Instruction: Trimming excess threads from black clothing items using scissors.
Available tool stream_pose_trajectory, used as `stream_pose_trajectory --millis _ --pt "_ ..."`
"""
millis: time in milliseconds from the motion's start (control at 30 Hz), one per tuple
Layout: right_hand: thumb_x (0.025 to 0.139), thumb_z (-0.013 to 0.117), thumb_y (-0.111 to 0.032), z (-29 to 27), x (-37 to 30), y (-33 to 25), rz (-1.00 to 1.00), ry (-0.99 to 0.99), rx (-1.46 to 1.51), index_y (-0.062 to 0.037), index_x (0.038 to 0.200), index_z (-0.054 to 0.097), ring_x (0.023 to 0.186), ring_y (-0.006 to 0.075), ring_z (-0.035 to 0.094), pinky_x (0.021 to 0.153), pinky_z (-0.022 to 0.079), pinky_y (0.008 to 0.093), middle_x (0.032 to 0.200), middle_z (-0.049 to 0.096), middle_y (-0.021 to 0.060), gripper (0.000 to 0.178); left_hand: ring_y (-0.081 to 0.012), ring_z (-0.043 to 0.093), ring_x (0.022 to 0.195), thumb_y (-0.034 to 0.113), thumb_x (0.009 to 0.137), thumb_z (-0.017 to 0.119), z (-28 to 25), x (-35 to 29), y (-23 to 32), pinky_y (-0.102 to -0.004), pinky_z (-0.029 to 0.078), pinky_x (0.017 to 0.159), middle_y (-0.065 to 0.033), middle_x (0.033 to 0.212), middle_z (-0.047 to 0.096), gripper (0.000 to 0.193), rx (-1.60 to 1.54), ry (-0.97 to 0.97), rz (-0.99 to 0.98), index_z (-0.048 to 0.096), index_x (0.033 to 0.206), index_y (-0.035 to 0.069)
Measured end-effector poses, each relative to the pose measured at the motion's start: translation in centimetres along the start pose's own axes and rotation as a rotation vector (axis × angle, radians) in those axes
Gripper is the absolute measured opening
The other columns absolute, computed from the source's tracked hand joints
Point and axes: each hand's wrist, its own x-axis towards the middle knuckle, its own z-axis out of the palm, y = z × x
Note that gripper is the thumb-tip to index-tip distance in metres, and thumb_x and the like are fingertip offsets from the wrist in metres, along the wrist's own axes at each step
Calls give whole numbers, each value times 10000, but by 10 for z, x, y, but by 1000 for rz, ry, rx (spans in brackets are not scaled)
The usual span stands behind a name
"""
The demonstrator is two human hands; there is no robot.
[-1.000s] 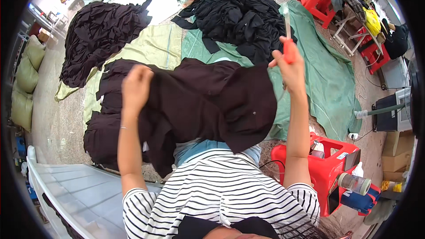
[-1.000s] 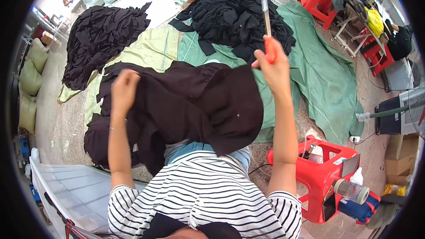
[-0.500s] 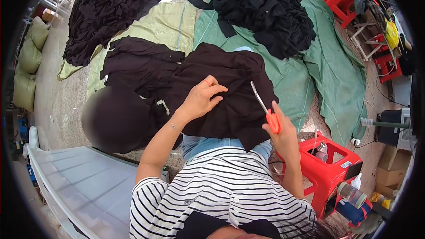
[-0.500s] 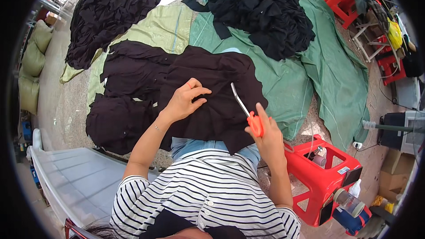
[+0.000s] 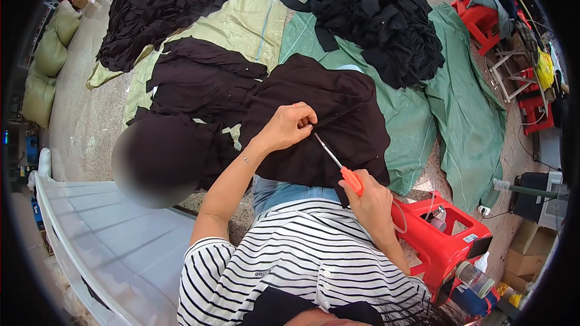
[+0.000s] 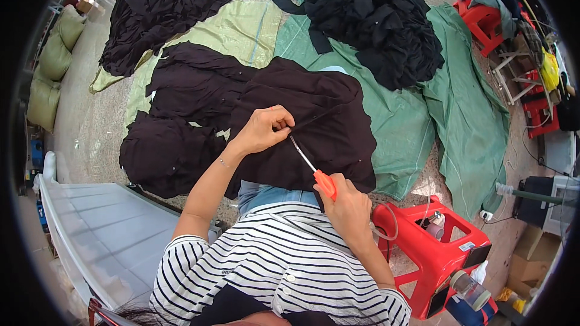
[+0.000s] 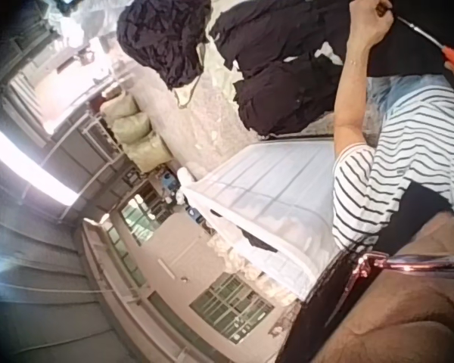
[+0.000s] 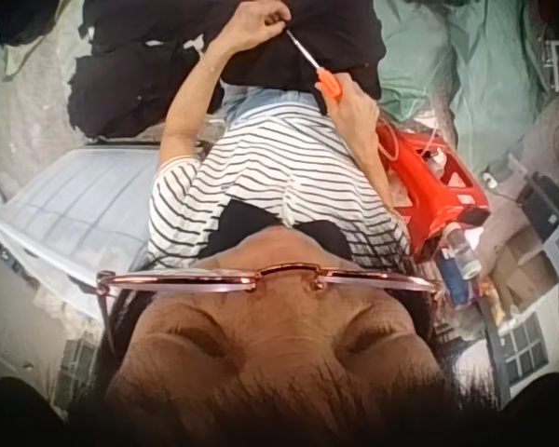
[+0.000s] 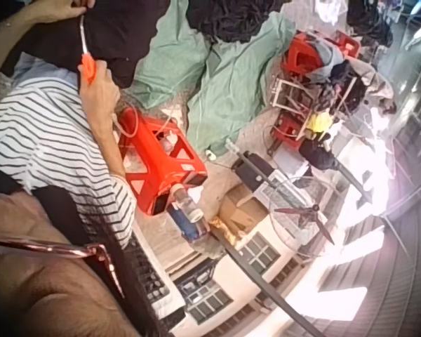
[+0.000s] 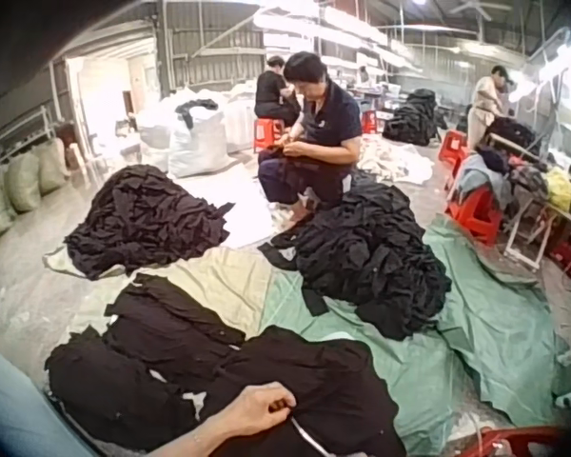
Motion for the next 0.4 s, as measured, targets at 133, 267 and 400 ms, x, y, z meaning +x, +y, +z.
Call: stream_pose_trajectory --millis 133,267,400 --pt "917 686 -396 7 4 3 8 -10 -47 -73 928 589 607 399 645 507 477 479 743 672 152 338 -115 645 725 -71 793 680 1 0 -2 -259 531 656 -73 853 627 125 -61 38 -34 623 898 -38" --pt "904 716 -362 12 7 2 5 41 -9 -77 903 596 563 408 615 487 440 474 631 632 154 310 -110 640 732 -73 796 677 1 1 0 -261 538 666 -74 852 630 146 -28 13 -70 612 923 -37" --pt "897 725 -366 14 10 2 21 39 -28 -73 927 615 575 412 630 496 457 484 632 636 161 315 -177 667 735 -38 820 655 1 -1 2 -290 557 688 -86 872 653 145 26 61 11 605 955 -16"
